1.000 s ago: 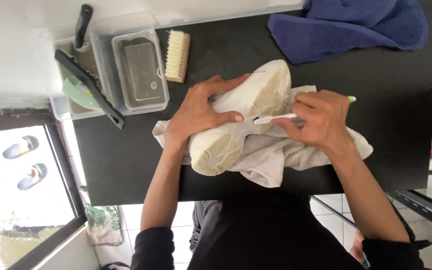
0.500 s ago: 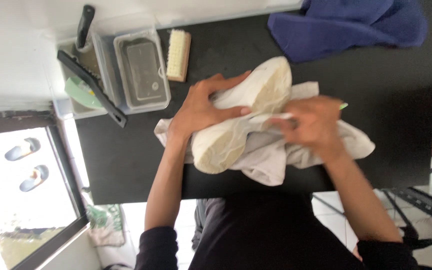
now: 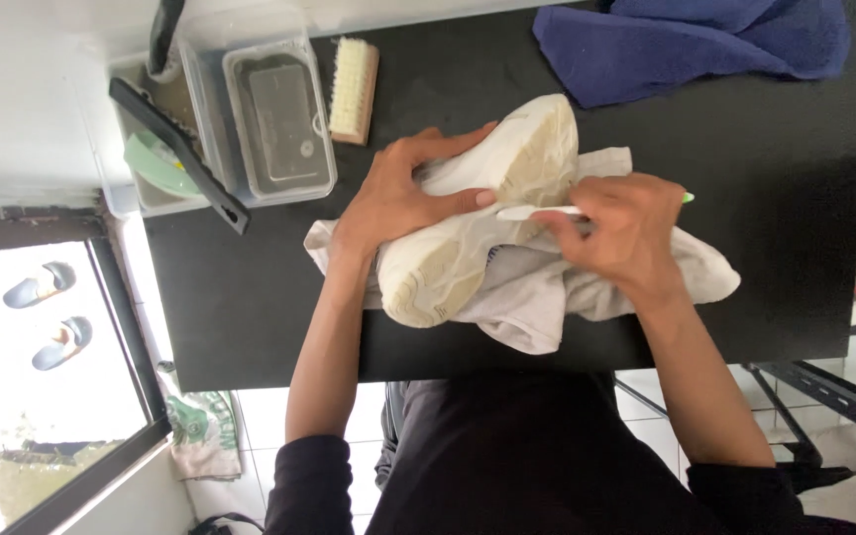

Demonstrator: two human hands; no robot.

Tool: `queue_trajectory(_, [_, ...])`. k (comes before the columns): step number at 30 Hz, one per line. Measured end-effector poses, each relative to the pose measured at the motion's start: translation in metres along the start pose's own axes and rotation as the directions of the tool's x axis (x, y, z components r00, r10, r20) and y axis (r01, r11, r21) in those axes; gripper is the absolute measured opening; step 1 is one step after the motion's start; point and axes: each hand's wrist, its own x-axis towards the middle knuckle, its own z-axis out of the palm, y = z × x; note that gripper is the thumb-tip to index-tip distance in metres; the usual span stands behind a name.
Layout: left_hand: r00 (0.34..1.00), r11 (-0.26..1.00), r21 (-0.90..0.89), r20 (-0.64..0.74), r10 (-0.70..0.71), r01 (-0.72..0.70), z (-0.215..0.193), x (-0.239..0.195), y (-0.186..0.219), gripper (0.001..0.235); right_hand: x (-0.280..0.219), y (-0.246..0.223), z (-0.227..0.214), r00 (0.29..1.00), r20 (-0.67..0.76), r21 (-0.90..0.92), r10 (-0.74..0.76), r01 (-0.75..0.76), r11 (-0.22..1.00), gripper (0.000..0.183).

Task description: The person scrubs the sole of a white sneaker with a toothbrush and wipes it with a cloth. The shoe is held on a black table while the person repeatedly brushes and wipes the sole surface.

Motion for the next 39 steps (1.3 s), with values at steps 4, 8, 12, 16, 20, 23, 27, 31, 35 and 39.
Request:
queue_trajectory(4, [1.0, 1.0, -0.017, -0.022, 0.018, -0.019, 0.001, -0.002, 0.002, 0.067, -0.001, -0.014, 0.0, 1.0, -0.003, 0.071, 0.026, -0.026, 0.997, 0.068])
queue_trajectory(8, [0.999, 0.999, 0.016, -0.012, 0.034, -0.034, -0.001, 0.0, -0.001, 0.064, -0.006, -0.014, 0.002, 1.0, -0.011, 0.069, 0.018, -0.017, 0.997, 0.07])
queue_trajectory(12, [1.0, 0.999, 0.036, -0.023, 0.02, -0.019, -0.004, -0.002, -0.002, 0.067, -0.026, 0.009, -0.002, 0.993, -0.065, -0.07, 0.102, -0.106, 0.992, 0.067])
queue_trajectory(16, [0.998, 0.999, 0.005, -0.041, 0.053, -0.053, -0.001, -0.003, -0.006, 0.065, -0.037, 0.009, 0.011, 0.981, -0.131, 0.012, 0.144, -0.143, 0.99, 0.068])
queue_trajectory(20, [0.997, 0.997, 0.063, -0.059, 0.056, -0.053, -0.002, -0.004, -0.001, 0.048, -0.03, 0.005, 0.011, 0.996, -0.068, -0.097, 0.056, -0.062, 0.993, 0.062])
queue_trajectory(23, [0.994, 0.983, 0.154, -0.02, 0.107, -0.102, -0.004, -0.006, -0.012, 0.045, -0.036, -0.001, 0.009, 0.982, -0.114, 0.026, 0.15, -0.148, 0.989, 0.053])
queue_trajectory(27, [0.996, 0.966, 0.252, 0.079, 0.035, -0.054, -0.011, -0.001, -0.014, 0.055, -0.039, 0.044, 0.016, 0.956, -0.184, -0.083, 0.227, -0.245, 0.966, 0.054])
queue_trajectory(31, [0.99, 0.95, 0.29, 0.111, 0.085, -0.114, -0.005, 0.006, -0.029, 0.063, 0.001, 0.037, 0.004, 0.962, -0.22, -0.035, 0.163, -0.175, 0.984, 0.031])
queue_trajectory(35, [0.993, 0.961, 0.27, 0.117, 0.027, -0.058, -0.009, 0.001, -0.021, 0.065, 0.118, -0.08, -0.001, 0.996, 0.063, 0.095, 0.068, -0.074, 0.993, 0.029])
queue_trajectory(39, [0.999, 0.949, 0.315, -0.009, 0.033, -0.029, -0.001, 0.012, -0.039, 0.059, 0.18, -0.132, 0.061, 0.906, 0.186, -0.15, -0.381, 0.409, 0.9, 0.011])
